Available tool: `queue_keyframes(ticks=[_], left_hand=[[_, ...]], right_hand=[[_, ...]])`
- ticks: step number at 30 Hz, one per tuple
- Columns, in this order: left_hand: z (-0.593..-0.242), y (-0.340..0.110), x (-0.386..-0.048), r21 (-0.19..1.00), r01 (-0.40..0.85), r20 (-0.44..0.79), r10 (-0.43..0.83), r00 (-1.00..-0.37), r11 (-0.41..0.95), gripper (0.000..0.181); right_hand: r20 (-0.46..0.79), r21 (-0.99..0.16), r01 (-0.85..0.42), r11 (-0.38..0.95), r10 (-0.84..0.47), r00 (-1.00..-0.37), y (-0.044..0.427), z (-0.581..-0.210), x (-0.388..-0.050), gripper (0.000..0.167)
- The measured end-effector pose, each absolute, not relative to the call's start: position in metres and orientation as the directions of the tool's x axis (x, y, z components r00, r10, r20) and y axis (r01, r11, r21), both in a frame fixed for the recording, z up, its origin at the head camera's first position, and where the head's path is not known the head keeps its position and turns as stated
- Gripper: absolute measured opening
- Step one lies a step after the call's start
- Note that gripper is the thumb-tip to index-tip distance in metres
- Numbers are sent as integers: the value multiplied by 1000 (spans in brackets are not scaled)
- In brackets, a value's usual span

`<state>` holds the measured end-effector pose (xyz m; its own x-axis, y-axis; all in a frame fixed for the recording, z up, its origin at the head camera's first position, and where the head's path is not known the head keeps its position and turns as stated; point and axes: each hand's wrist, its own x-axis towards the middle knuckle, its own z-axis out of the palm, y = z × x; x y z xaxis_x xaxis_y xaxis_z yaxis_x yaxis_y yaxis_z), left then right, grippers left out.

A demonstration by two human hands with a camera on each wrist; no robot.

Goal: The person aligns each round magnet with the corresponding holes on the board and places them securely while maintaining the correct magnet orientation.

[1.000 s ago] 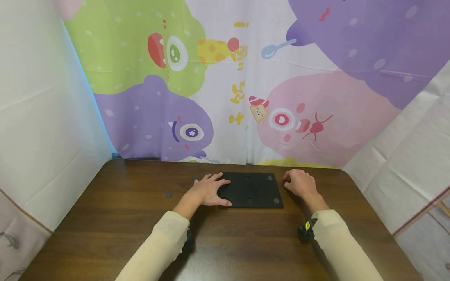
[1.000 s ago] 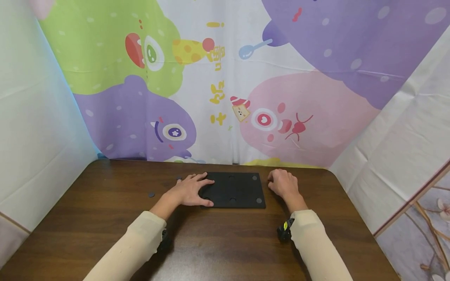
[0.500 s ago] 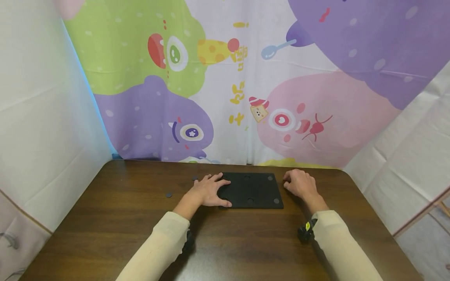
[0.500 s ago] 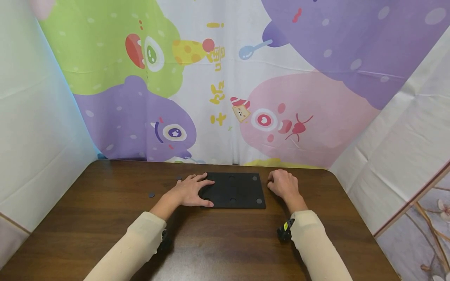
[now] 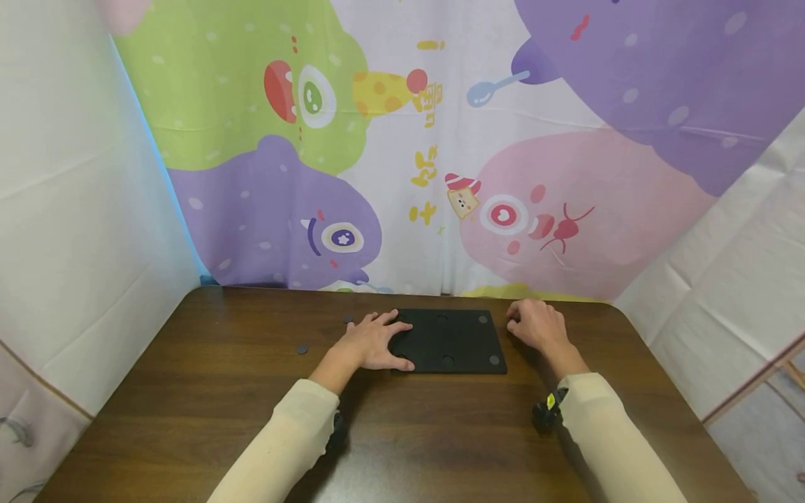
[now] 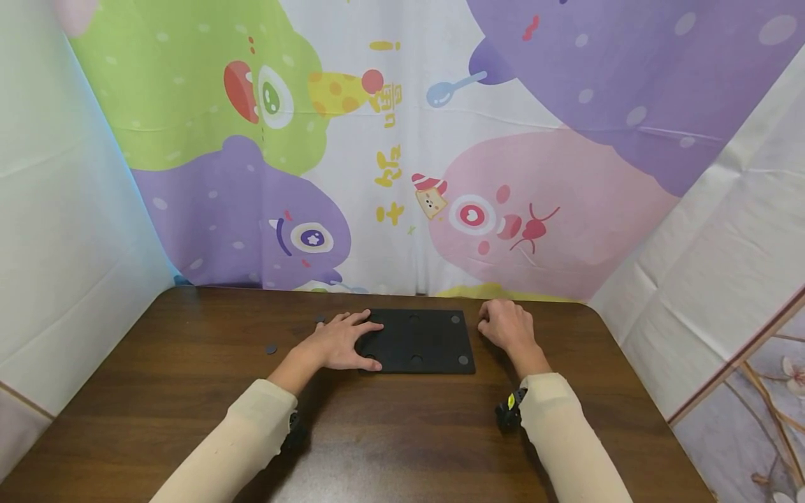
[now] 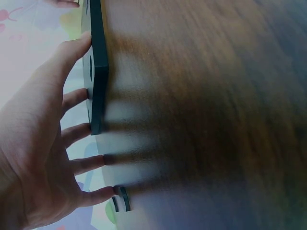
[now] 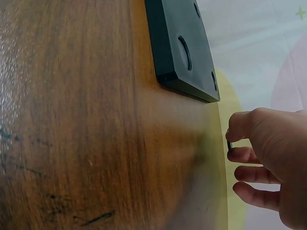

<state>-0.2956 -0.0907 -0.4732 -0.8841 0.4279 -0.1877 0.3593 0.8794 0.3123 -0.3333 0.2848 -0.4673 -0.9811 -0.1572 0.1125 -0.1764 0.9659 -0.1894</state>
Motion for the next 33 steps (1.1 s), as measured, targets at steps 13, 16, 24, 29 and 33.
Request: queue_keyframes(ticks=[13, 16, 24, 29, 33], left_hand=[[-508, -96, -320, 347, 365, -173, 442, -880, 864, 96], [-511, -96, -323, 342, 370, -169, 444, -880, 864, 96], [-505, -94, -318, 353, 357, -178, 437, -882, 865, 95], [-501, -95, -315, 370, 348, -179, 433, -883, 861, 94], [-494, -94, -310, 373, 340, -178, 426, -887, 863, 93]], right_hand=[[113, -195, -187, 963, -167, -979, 281, -470, -333, 21], [106, -198, -187, 962, -168, -980, 280, -470, -333, 21], [106, -187, -190, 964, -172, -979, 274, -470, -333, 20], [111, -184, -199, 963, -181, -977, 270, -468, -333, 20], [119, -181, -207, 961, -187, -975, 267, -468, -334, 21]])
